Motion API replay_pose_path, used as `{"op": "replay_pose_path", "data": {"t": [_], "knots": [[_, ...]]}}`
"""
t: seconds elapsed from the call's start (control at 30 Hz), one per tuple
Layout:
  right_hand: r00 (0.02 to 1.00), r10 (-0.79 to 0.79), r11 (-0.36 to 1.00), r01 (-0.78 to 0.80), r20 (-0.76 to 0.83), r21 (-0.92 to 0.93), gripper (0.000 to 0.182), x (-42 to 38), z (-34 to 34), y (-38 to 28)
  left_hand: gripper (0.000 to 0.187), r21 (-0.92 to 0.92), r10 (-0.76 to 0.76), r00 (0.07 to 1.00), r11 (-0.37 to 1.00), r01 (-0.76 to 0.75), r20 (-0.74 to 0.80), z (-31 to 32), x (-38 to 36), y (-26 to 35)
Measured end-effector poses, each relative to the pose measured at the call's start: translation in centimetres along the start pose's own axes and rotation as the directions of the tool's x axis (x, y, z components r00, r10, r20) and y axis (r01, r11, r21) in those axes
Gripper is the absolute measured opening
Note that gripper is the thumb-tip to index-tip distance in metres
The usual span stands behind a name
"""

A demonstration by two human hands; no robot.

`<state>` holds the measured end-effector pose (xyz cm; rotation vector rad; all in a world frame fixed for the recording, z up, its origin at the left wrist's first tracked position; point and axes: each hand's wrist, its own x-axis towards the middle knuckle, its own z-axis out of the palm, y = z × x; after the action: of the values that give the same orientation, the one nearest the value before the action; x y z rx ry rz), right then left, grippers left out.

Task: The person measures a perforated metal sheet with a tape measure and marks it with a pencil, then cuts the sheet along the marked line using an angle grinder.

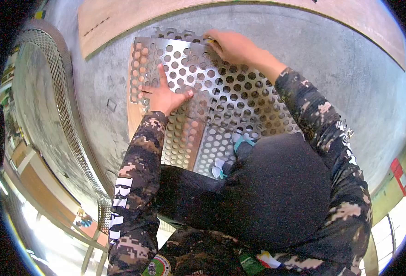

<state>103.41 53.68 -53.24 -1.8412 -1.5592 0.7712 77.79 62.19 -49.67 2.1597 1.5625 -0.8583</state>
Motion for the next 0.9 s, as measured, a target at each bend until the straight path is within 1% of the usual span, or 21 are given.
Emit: {"op": "replay_pose_path", "data": {"t": [0.03,0.07,0.13,0.27,0.33,0.43,0.53,0.67,0.73,0.77,0.83,0.87,0.9], "knots": [[0.998,0.043,0.999,-0.042,0.05,-0.026,0.026,0.5,-0.1,-0.1,0.136,0.028,0.001,1.0,1.0,-0.001,-0.007,0.0,0.0,0.0],[0.998,0.041,0.999,-0.04,0.051,-0.028,0.026,0.7,-0.1,0.2,0.136,0.026,0.001,1.0,1.0,0.0,-0.009,-0.1,-0.1,0.2],[0.996,-0.018,1.0,0.019,0.086,-0.013,0.02,1.2,0.2,0.7,0.136,0.003,-0.014,1.0,1.0,0.014,0.014,-0.4,-0.2,0.3],[0.991,-0.026,1.0,0.028,0.13,-0.014,0.02,2.2,0.1,1.0,0.136,-0.012,0.009,1.0,1.0,-0.009,0.003,-0.1,0.0,0.1],[0.976,0.004,0.999,0.007,0.22,-0.053,0.02,2.6,-0.3,0.6,0.137,0.041,-0.009,1.0,0.999,0.008,0.021,-0.2,0.0,0.3],[0.975,-0.026,0.998,0.039,0.221,-0.054,0.019,2.9,-0.5,0.5,0.136,0.041,0.002,1.0,0.999,-0.003,0.015,-0.2,0.0,0.2],[0.97,-0.014,0.996,0.035,0.244,-0.082,0.018,3.0,-0.7,0.4,0.136,0.06,0.011,1.0,0.998,-0.011,-0.007,0.4,0.3,-0.1],[0.969,-0.009,0.996,0.03,0.245,-0.082,0.017,3.2,-0.5,0.3,0.135,0.061,-0.011,1.0,0.998,0.01,0.007,0.0,0.0,0.3],[0.956,-0.006,0.983,0.06,0.295,-0.172,0.019,3.5,-0.6,0.4,0.135,0.078,0.001,1.0,0.997,0.0,-0.01,0.1,0.1,0.2],[0.956,-0.005,0.983,0.058,0.294,-0.173,0.019,3.5,-0.9,0.2,0.135,0.079,0.002,1.0,0.997,-0.002,-0.009,0.1,0.1,0.2],[0.939,-0.023,0.948,0.13,0.344,-0.29,0.017,3.5,-1.6,0.0,0.135,0.081,0.008,1.0,0.997,-0.006,-0.017,0.2,0.2,0.2],[0.939,-0.023,0.948,0.13,0.344,-0.29,0.017,3.5,-2.4,-0.4,0.135,0.081,0.008,1.0,0.997,-0.006,-0.017,0.0,0.1,0.2],[0.873,0.06,0.904,0.158,0.484,-0.398,0.016,3.6,-3.3,-1.0,0.135,0.069,0.002,1.0,0.998,-0.002,0.004,-0.3,0.0,0.3]]}}
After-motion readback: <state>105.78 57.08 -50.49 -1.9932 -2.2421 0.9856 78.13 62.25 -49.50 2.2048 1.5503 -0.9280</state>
